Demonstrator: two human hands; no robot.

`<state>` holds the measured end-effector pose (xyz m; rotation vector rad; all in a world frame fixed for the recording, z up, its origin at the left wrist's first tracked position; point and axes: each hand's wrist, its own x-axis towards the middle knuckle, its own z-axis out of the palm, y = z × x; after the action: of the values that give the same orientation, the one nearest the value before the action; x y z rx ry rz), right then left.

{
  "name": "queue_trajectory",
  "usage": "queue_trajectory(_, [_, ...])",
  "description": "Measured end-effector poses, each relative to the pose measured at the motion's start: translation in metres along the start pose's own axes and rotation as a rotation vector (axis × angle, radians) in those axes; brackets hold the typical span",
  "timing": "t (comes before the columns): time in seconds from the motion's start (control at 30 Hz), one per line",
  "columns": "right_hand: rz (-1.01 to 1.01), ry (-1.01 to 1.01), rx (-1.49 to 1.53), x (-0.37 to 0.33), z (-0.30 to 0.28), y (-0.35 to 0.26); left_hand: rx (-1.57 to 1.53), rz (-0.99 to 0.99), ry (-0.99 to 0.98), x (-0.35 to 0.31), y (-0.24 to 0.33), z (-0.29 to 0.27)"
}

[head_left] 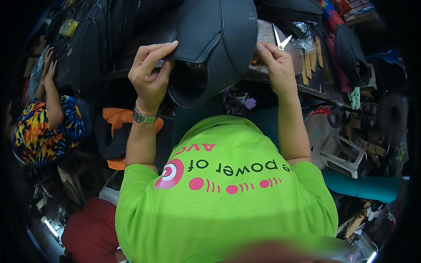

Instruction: The person repeatedly picks up black baseball caps from a workbench, uses shears to cut along the seams of the crown, and then places the caps back on the bench. The person handles multiple caps one at a time, turning them over to access different seams before cutting.

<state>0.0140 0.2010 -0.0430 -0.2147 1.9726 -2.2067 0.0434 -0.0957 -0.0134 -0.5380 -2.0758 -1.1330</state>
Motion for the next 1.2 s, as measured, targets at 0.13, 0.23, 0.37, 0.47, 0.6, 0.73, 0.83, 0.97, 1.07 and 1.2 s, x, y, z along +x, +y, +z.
queue_trajectory(0.13, [0.264,-0.293,0.545,-0.026,0.035,0.033,-0.110,-0.026,0.016,-0.010,0.008,0.003])
queue_trajectory(0.23, [0.276,-0.404,0.955,-0.031,0.043,0.043,-0.083,0.055,-0.047,-0.014,0.008,-0.002])
queue_trajectory(0.37, [0.218,-0.515,1.225,-0.021,0.033,0.027,-0.036,0.150,-0.117,-0.020,0.004,-0.007])
queue_trajectory(0.47, [0.292,-0.478,1.328,-0.011,0.029,0.016,-0.010,0.207,-0.136,-0.029,0.001,-0.008])
queue_trajectory(0.6, [0.345,-0.182,1.272,-0.002,0.020,0.011,0.013,0.219,-0.222,-0.039,-0.003,-0.007])
queue_trajectory(0.73, [0.227,-0.056,1.044,0.001,0.007,0.008,-0.060,0.163,-0.275,-0.046,-0.007,-0.003])
queue_trajectory(0.83, [0.099,-0.005,0.758,0.008,0.004,0.005,-0.142,0.128,-0.397,-0.043,-0.009,-0.003])
queue_trajectory(0.97, [-0.033,0.003,0.489,0.021,0.006,-0.003,-0.278,-0.131,-0.607,-0.022,-0.020,-0.002])
queue_trajectory(1.07, [-0.062,-0.037,0.375,0.026,0.007,-0.012,-0.363,-0.374,-0.477,0.002,-0.038,0.013])
queue_trajectory(1.2, [-0.082,-0.118,0.294,0.031,0.013,-0.022,-0.499,-0.754,-0.934,0.032,-0.061,0.026])
